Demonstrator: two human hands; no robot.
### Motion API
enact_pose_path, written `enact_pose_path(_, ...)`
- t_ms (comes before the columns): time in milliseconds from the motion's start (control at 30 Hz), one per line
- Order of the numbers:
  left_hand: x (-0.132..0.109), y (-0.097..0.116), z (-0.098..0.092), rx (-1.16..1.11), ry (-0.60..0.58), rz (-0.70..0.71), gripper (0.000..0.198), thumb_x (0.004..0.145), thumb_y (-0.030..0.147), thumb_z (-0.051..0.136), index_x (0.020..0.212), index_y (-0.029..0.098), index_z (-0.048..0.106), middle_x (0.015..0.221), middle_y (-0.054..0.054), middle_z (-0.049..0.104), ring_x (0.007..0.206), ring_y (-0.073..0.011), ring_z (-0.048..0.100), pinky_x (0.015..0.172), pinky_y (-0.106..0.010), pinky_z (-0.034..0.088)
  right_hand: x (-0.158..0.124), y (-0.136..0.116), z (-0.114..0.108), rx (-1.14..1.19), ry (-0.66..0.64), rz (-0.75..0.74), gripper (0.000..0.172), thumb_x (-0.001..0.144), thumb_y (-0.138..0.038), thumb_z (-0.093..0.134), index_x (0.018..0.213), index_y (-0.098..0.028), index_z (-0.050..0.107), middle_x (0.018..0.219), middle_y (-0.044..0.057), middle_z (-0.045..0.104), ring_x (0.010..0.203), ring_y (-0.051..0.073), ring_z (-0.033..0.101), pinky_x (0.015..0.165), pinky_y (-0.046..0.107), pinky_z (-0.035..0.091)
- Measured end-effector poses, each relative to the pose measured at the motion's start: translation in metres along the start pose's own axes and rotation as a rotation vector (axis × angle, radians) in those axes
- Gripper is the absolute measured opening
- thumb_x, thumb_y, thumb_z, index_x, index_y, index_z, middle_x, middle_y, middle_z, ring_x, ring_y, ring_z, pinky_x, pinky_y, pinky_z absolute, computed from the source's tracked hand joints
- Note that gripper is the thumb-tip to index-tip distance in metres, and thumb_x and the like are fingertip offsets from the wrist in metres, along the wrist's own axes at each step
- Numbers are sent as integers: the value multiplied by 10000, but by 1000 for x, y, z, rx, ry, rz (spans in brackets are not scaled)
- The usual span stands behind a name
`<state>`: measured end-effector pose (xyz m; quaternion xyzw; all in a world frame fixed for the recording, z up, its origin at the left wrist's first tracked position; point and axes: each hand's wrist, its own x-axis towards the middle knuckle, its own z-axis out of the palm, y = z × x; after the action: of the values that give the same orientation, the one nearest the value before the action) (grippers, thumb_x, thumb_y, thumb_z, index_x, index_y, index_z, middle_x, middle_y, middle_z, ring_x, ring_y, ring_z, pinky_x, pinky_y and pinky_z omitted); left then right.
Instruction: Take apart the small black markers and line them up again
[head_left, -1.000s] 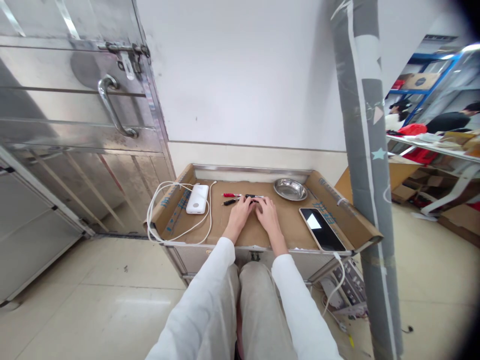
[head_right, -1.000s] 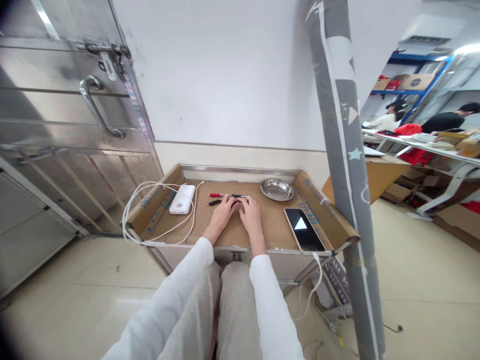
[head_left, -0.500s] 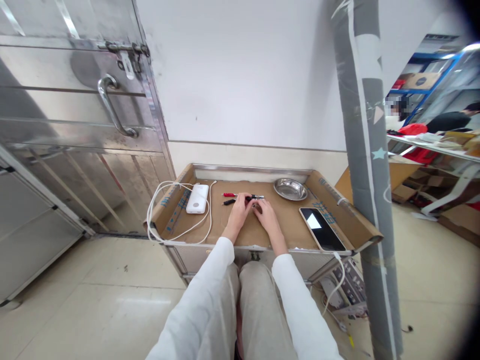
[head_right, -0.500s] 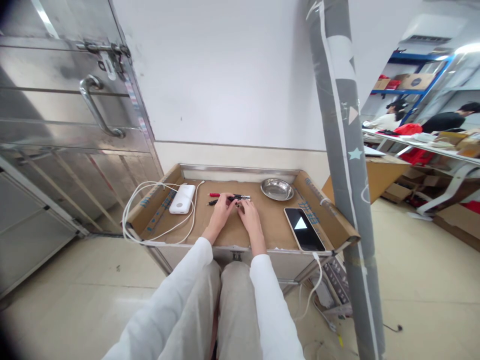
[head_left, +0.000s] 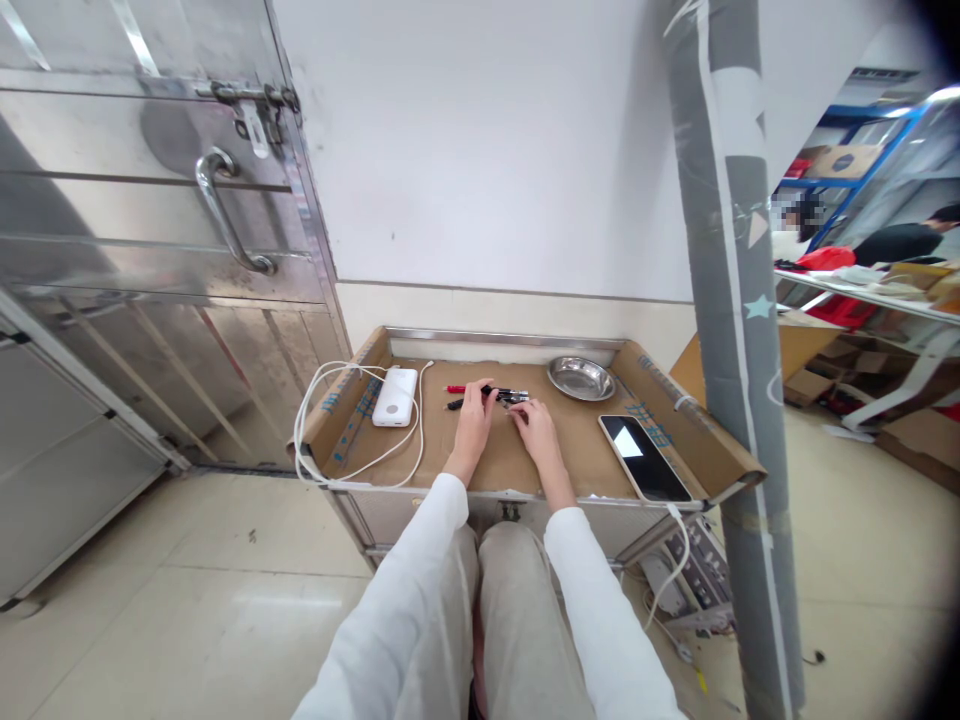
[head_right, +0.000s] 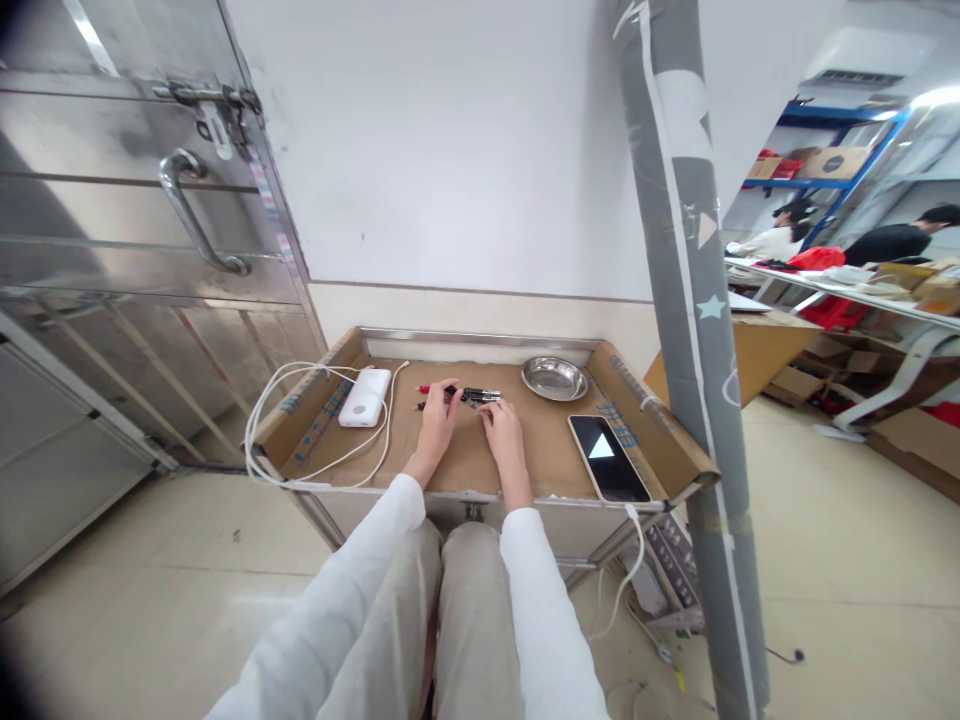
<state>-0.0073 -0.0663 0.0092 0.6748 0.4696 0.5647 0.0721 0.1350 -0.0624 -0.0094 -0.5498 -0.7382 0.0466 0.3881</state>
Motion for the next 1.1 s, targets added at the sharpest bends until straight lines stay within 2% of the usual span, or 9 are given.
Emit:
enact_pose_path(167, 1, -2, 0, -6, 22, -30, 204, 945, 313, 393, 1095, 192, 460, 1046, -81, 565, 980, -160, 572, 857, -299, 473, -1, -1, -3, -72, 96, 49, 242, 881, -187, 387, 919, -171, 626, 932, 88, 614, 882, 208, 515, 826, 335, 398)
enact_pose_path(333, 2, -3, 2, -19, -160, 25, 94, 923, 246, 439, 962, 182, 496, 957, -68, 578, 924, -172, 574, 851, -320, 471, -1, -3, -6, -180, 222, 185, 261, 854, -126, 378, 947, -148, 620, 926, 99, 595, 874, 207, 491, 811, 315, 354)
enact_pose_path(500, 1, -5, 3, 47, -325, 27, 83, 921, 210, 432, 941, 191, 510, 997, -58, 584, 913, -165, 571, 838, -303, 455, -4, -6, -6, -298, 160, 251, 272, 846, -120, 410, 970, -170, 647, 928, 101, 575, 882, 212, 476, 773, 308, 321)
enact_pose_path(667, -1, -8, 4, 292, -429, 47, 52, 888, 178, 491, 904, 196, 537, 984, -38, 611, 1010, -201, 514, 881, -347, 397, -7, -8, -5, -379, 130, 258, 234, 860, -186, 453, 988, -198, 649, 958, 103, 570, 910, 228, 472, 754, 318, 304)
enact_pose_path(767, -2, -6, 4, 362, -422, 66, 83, 888, 181, 482, 943, 201, 542, 1034, -38, 597, 1058, -210, 478, 904, -357, 372, -8, -8, -5, -397, 165, 315, 206, 864, -190, 451, 928, -176, 646, 943, 116, 575, 916, 241, 474, 751, 327, 302)
enact_pose_path(900, -5, -2, 4, 386, -392, 103, 125, 897, 202, 438, 958, 196, 548, 1056, -58, 561, 1021, -205, 487, 908, -361, 374, -8, -6, -5, -403, 216, 379, 211, 864, -163, 429, 904, -158, 636, 941, 141, 577, 914, 264, 483, 750, 347, 301)
enact_pose_path(1100, -3, -6, 7, 306, -503, 179, 102, 859, 230, 497, 927, 187, 560, 988, -55, 571, 968, -199, 526, 901, -352, 403, -6, -5, -7, -331, 253, 358, 220, 885, -172, 406, 928, -169, 622, 950, 132, 565, 910, 258, 477, 756, 345, 308)
